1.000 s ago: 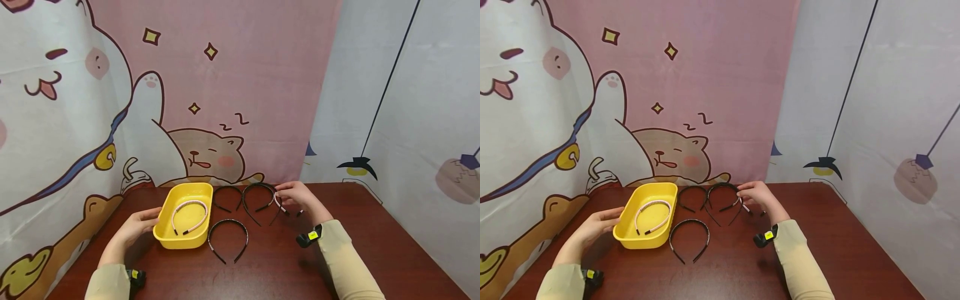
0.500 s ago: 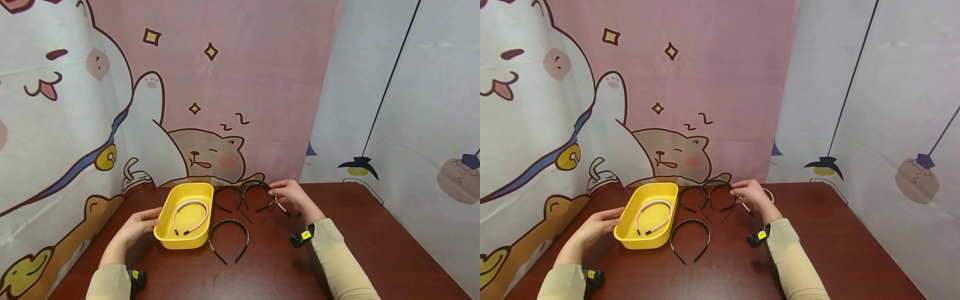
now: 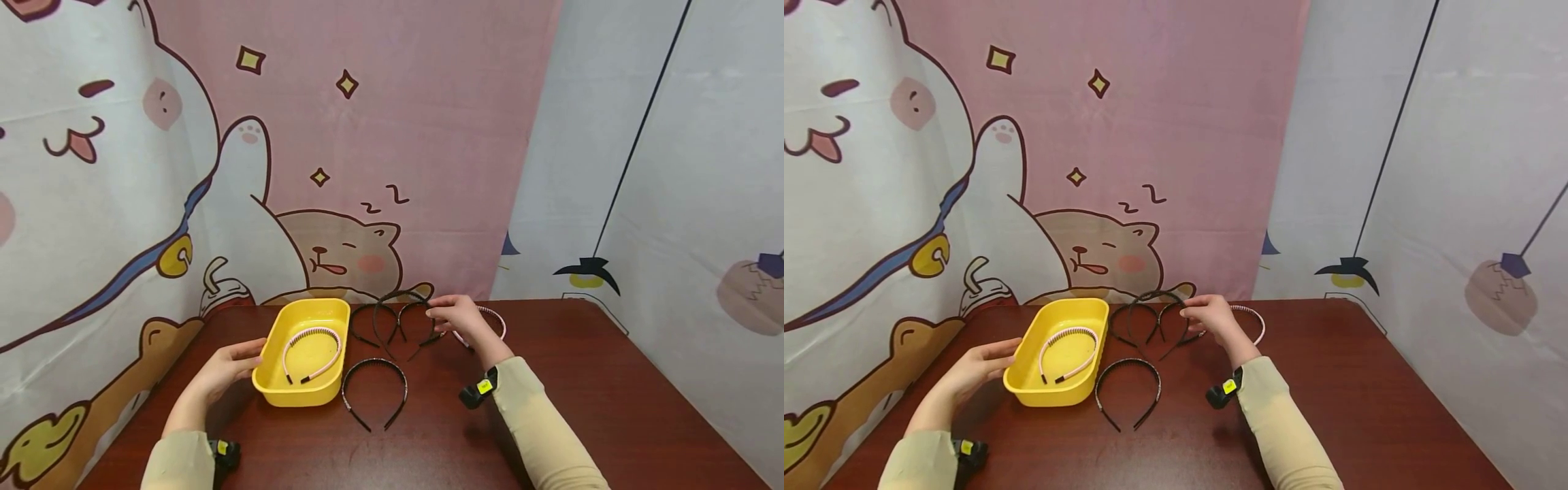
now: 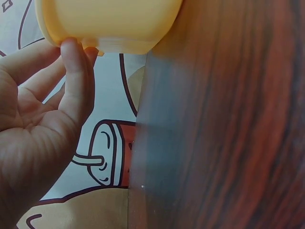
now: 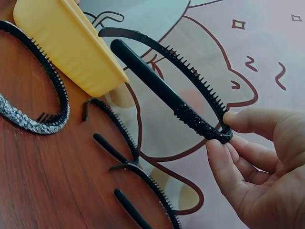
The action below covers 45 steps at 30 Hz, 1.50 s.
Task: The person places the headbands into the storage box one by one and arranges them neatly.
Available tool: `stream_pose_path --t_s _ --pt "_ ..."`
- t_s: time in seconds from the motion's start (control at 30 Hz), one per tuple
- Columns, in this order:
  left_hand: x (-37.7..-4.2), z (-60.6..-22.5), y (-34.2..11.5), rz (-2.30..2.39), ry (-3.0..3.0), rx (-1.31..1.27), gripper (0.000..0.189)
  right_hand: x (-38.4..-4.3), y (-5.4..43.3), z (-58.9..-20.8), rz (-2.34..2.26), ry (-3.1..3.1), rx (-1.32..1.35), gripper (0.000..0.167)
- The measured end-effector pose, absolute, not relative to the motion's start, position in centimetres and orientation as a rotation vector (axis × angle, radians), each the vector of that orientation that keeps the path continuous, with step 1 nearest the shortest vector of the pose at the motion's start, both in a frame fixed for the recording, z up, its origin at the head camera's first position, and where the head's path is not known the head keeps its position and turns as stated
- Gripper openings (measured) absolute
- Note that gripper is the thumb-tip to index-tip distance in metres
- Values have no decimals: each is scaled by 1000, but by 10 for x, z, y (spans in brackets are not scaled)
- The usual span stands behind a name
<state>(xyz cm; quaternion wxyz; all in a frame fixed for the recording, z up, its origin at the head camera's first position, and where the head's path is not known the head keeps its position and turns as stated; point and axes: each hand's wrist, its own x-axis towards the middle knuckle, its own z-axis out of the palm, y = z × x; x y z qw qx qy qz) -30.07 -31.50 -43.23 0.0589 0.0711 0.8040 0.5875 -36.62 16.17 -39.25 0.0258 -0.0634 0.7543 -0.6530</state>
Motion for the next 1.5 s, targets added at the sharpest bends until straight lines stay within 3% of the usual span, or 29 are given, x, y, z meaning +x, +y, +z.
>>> stream_pose_path --t_s 1.5 --pt "-300 -432 -313 1822 2425 265 54 -378 72 -375 -2046 2259 -219 31"
